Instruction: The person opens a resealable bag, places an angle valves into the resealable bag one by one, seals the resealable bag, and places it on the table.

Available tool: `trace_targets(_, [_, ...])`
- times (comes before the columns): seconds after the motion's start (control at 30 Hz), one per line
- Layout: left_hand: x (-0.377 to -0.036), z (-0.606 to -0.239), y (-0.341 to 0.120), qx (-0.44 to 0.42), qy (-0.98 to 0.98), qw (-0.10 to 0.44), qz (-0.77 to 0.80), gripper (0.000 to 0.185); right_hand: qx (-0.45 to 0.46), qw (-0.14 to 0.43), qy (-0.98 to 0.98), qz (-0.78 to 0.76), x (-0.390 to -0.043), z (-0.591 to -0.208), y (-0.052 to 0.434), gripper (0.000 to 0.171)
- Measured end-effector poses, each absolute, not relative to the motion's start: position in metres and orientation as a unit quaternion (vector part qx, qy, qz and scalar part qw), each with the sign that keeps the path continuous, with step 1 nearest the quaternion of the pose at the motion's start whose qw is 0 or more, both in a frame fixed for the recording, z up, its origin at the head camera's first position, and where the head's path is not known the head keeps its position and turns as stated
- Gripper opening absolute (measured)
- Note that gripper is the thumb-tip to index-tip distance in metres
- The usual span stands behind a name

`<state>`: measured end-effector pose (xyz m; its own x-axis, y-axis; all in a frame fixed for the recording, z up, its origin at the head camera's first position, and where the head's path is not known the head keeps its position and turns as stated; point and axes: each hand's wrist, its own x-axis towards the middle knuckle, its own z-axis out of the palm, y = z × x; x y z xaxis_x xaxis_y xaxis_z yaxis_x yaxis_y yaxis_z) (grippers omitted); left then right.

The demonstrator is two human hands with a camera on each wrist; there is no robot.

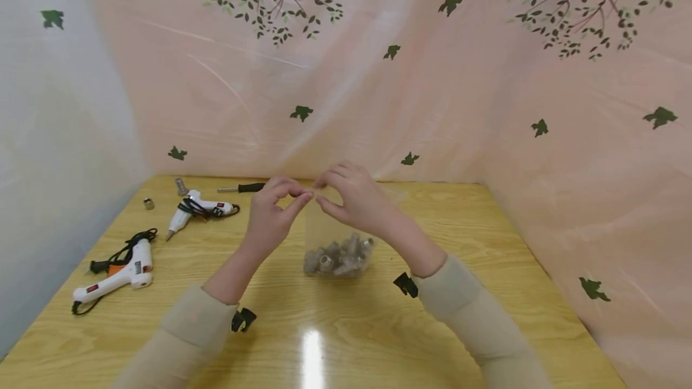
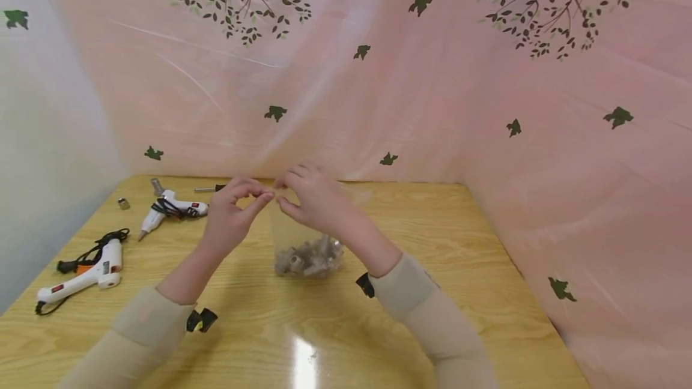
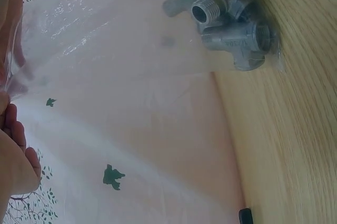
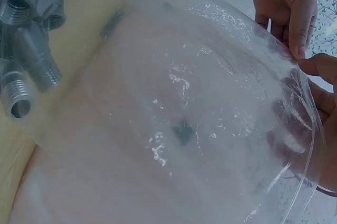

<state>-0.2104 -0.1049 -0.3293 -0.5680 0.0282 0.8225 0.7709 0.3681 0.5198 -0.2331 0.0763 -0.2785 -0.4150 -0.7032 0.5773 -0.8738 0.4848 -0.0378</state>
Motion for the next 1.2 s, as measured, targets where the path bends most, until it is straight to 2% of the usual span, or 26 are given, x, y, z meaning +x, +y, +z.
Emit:
trace_targets(0.27, [-0.216, -0.337, -0.107, -0.271, -0.739, 0.385, -0.482, 0.004, 0.47, 0.188, -0.837, 0.207, -0.241, -0.278, 0.073, 0.005])
trace_targets(0.43, [-0.218, -0.342, -0.109, -0.277, -0.737, 0.395, -0.473, 0.004, 0.479, 0.17, -0.833, 0.221, -0.244, -0.28, 0.071, 0.005])
trace_targets(0.87, [-0.212, -0.34, -0.11, -0.275, -0.746, 0.419, -0.438, 0.006, 0.49, 0.204, -0.829, 0.176, -0.242, -0.276, 0.072, 0.003])
trace_targets(1.2, [-0.214, -0.338, -0.11, -0.281, -0.745, 0.425, -0.43, 0.006, 0.477, 0.213, -0.833, 0.18, -0.25, -0.279, 0.095, 0.002])
